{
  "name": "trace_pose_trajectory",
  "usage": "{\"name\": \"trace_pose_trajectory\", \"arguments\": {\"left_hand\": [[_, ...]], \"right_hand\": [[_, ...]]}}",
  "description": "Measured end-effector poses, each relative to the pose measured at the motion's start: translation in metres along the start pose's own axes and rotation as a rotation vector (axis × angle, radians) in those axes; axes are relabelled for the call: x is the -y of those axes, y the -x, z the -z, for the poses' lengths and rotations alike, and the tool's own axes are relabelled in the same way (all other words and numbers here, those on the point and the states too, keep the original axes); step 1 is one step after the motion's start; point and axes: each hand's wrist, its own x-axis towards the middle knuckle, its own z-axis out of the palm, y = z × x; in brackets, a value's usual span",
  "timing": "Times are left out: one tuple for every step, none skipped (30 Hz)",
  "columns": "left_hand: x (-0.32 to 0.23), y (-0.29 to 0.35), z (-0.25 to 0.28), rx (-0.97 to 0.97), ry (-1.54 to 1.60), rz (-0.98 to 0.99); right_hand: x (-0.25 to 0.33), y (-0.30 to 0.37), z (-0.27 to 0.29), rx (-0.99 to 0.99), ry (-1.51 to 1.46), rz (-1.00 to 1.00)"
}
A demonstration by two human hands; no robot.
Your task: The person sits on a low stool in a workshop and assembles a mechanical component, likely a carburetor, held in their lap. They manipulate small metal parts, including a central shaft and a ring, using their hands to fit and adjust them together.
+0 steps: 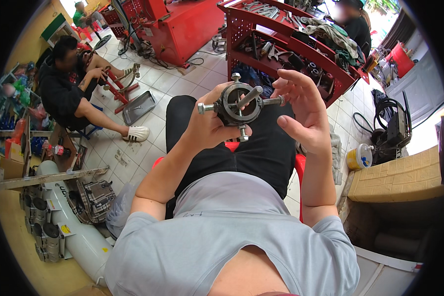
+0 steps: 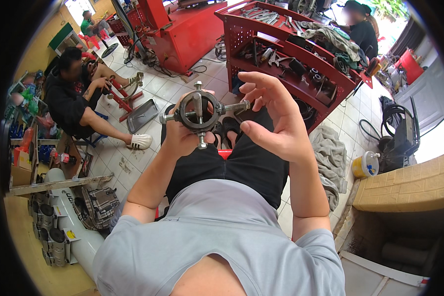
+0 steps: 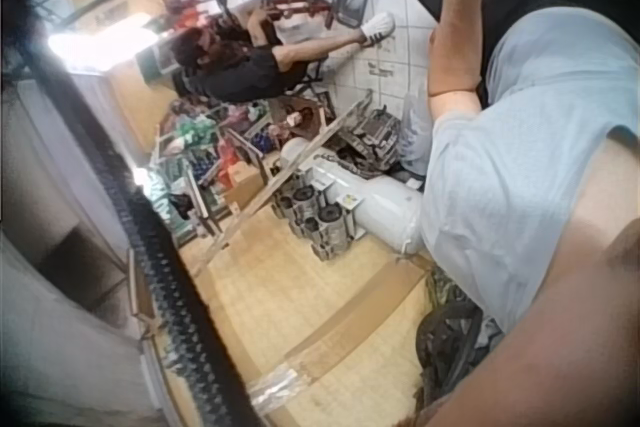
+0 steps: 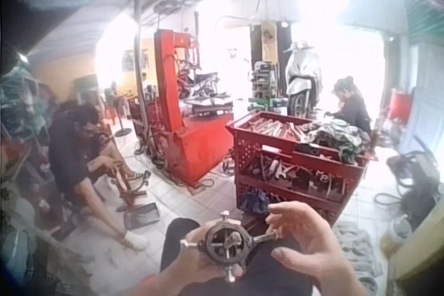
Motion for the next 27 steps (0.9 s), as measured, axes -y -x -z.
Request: {"name": "trace_pose_trajectory", "arguments": {"left_hand": [[0.000,0.000,0.001,0.004,0.000,-0.004],[-0.001,-0.001,0.000,0.010,0.002,-0.009],[-0.001,-0.001,0.000,0.016,0.004,-0.014],[-0.002,-0.001,0.001,0.027,-0.004,0.001],[-0.004,-0.001,0.001,0.037,-0.012,0.017],[-0.004,0.000,0.001,0.049,-0.019,0.033],[-0.004,0.000,0.000,0.034,-0.008,0.036],[-0.003,0.000,0.000,0.018,0.001,0.040],[-0.002,0.000,0.000,0.002,0.010,0.044],[-0.001,0.000,0.000,0.003,0.002,0.021],[0.000,-0.001,0.001,0.004,-0.006,-0.002],[0.000,-0.002,0.001,0.005,-0.014,-0.024],[0.000,-0.002,0.001,0.015,-0.001,-0.008],[-0.002,-0.002,0.001,0.023,0.012,0.007],[-0.003,-0.002,0.002,0.031,0.025,0.023],[-0.002,-0.003,0.002,0.033,0.003,-0.003],[-0.002,-0.004,0.002,0.033,-0.020,-0.030],[-0.002,-0.003,0.002,0.034,-0.043,-0.057],[-0.003,-0.002,0.002,0.029,-0.021,-0.008],[-0.004,-0.002,0.002,0.026,0.003,0.043],[-0.005,-0.002,0.002,0.023,0.028,0.093],[-0.005,-0.002,0.002,0.024,0.014,0.065],[-0.006,-0.003,0.002,0.028,0.000,0.037],[-0.005,-0.004,0.002,0.032,-0.013,0.009],[-0.005,-0.004,0.001,0.033,-0.011,-0.006],[-0.004,-0.004,0.000,0.033,-0.011,-0.021],[-0.003,-0.004,0.000,0.032,-0.011,-0.036]], "right_hand": [[0.001,0.001,0.000,-0.004,-0.040,-0.054],[0.002,0.001,0.001,-0.012,-0.078,-0.107],[0.002,0.004,0.002,-0.028,-0.166,-0.228],[0.002,0.005,0.003,-0.044,-0.253,-0.350],[0.003,0.005,0.003,-0.038,-0.243,-0.354],[0.004,0.005,0.002,-0.031,-0.232,-0.359],[0.004,0.004,0.002,-0.025,-0.221,-0.364],[0.002,0.003,0.002,-0.007,-0.141,-0.232],[-0.002,0.002,0.001,0.011,-0.060,-0.100],[-0.005,0.001,0.002,0.029,0.020,0.032],[-0.006,0.000,0.002,0.016,0.023,0.005],[-0.008,-0.001,0.003,0.003,0.026,-0.021],[-0.008,-0.001,0.003,-0.010,0.029,-0.047],[-0.006,0.000,0.000,-0.053,-0.149,-0.219],[-0.003,0.001,0.002,-0.024,-0.182,-0.290],[0.001,0.001,0.005,0.005,-0.215,-0.362],[0.003,0.001,0.007,0.036,-0.248,-0.433],[0.002,0.002,0.006,0.047,-0.266,-0.382],[0.000,0.003,0.005,0.049,-0.205,-0.298],[-0.001,0.003,0.005,0.050,-0.143,-0.216],[-0.003,0.002,0.004,0.050,-0.081,-0.134],[-0.003,0.002,0.006,0.055,-0.109,-0.100],[-0.004,0.002,0.005,0.038,-0.096,-0.134],[-0.004,0.002,0.004,0.021,-0.083,-0.168],[-0.004,0.003,0.004,0.004,-0.069,-0.202],[-0.002,0.003,0.003,-0.011,-0.125,-0.288],[0.002,0.004,0.002,-0.027,-0.180,-0.374]]}}
